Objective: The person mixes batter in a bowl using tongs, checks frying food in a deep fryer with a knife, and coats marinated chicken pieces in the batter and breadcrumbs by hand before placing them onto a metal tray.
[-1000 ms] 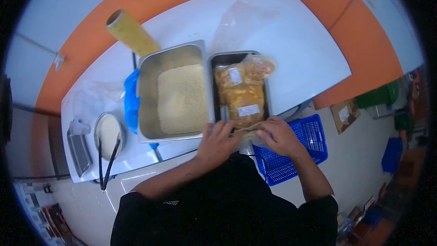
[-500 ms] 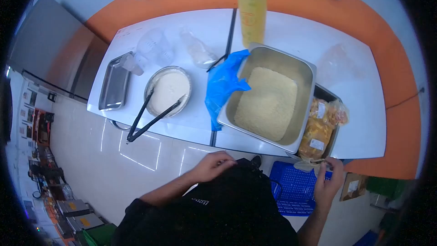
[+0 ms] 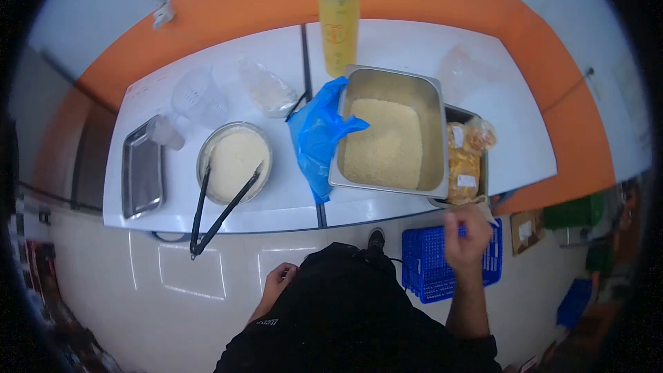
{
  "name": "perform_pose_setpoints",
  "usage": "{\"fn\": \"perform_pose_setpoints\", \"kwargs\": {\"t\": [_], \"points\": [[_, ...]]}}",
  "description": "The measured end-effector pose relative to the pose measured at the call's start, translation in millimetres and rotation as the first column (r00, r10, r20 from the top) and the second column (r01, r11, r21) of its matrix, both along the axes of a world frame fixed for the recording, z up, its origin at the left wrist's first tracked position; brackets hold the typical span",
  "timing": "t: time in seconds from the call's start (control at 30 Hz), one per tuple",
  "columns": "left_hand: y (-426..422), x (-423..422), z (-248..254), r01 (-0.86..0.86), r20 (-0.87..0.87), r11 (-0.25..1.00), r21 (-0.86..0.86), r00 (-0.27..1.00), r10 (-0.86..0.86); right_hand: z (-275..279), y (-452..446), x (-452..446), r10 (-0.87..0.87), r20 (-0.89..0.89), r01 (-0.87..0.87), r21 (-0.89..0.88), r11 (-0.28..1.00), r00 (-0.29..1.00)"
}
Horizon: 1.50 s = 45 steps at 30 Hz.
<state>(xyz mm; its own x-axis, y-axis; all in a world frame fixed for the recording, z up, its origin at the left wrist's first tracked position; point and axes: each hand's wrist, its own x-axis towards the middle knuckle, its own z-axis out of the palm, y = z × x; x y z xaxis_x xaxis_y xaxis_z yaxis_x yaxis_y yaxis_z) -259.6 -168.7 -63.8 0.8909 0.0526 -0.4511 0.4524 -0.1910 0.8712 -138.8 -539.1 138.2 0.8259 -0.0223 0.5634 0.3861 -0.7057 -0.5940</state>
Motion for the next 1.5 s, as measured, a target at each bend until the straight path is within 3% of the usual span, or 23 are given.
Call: {"fn": "perform_pose_setpoints", "kwargs": {"t": [0.1,0.17,0.27,0.33,0.4,0.5,0.6,0.7,0.8,0.83,0.9,1.0,1.03,1.1,1.17,1.2,1.3,1.4,1.5], "points": [[12,7,5,0.035,0.022,0.997,0.065,0.999,-0.036,-20,26,-24,0.123,-0.191,-0.14,-0.081,0.987,0.974],[18,15,5,0.062,0.058,0.998,0.028,0.996,-0.064,-42,54,-39,0.171,-0.281,-0.176,0.008,0.984,0.944],[18,36,1,0.194,0.127,0.981,0.026,0.972,-0.196,-84,72,-79,0.062,-0.441,-0.09,-0.043,0.995,0.895],[7,54,4,0.294,0.157,0.956,0.009,0.943,-0.292,-94,72,-113,0.016,-0.586,-0.071,-0.071,0.995,0.81],[-8,68,6,0.419,0.157,0.908,0.002,0.897,-0.414,-93,64,-149,-0.106,-0.682,0.053,-0.098,0.994,0.724],[-25,73,-1,0.552,0.179,0.833,0.039,0.816,-0.549,-107,45,-208,-0.294,-0.72,0.198,-0.218,0.956,0.629],[-40,63,7,0.624,0.214,0.774,0.112,0.745,-0.632,-107,35,-253,-0.397,-0.729,0.39,-0.192,0.9,0.557],[-41,44,-13,0.668,0.251,0.725,0.168,0.682,-0.687,-112,24,-283,-0.42,-0.743,0.44,-0.189,0.878,0.521],[-50,19,-38,0.722,0.181,0.67,0.173,0.645,-0.742,-113,10,-307,-0.419,-0.675,0.453,-0.14,0.881,0.607],[-56,8,-39,0.742,0.17,0.648,0.171,0.626,-0.761,-109,7,-317,-0.392,-0.679,0.507,-0.033,0.861,0.621],[-68,-3,-65,0.826,0.14,0.548,0.133,0.531,-0.836,-110,-5,-348,-0.421,-0.639,0.531,-0.023,0.847,0.644],[-119,-66,-30,0.905,0.114,0.42,0.073,0.411,-0.905,-121,-21,-428,-0.509,-0.575,0.602,-0.035,0.798,0.641],[-142,-74,-40,0.928,0.143,0.345,0.145,0.325,-0.935,-124,-30,-463,-0.551,-0.556,0.638,-0.048,0.768,0.622],[-195,-101,-83,0.946,0.19,0.188,0.265,0.14,-0.972,-133,-44,-546,-0.616,-0.55,0.743,0.014,0.669,0.564],[-266,-158,-96,0.974,0.199,0.141,0.177,0.105,-0.974,-151,-54,-636,-0.707,-0.523,0.85,0.066,0.523,0.476],[-296,-187,-96,0.985,0.194,0.112,0.134,0.085,-0.977,-153,-56,-683,-0.755,-0.55,0.908,0.01,0.42,0.355],[-393,-318,-21,0.954,0.106,-0.207,0.216,-0.233,-0.967,-142,-41,-824,-0.802,-0.596,0.985,-0.152,0.075,-0.031],[-475,-388,-45,0.833,0.213,-0.489,0.258,-0.543,-0.812,-133,0,-940,-0.732,-0.548,0.913,-0.203,-0.353,-0.404],[-531,-432,-57,0.765,0.143,-0.591,0.256,-0.635,-0.759,-143,42,-990,-0.577,-0.508,0.683,-0.03,-0.73,-0.639]]}}
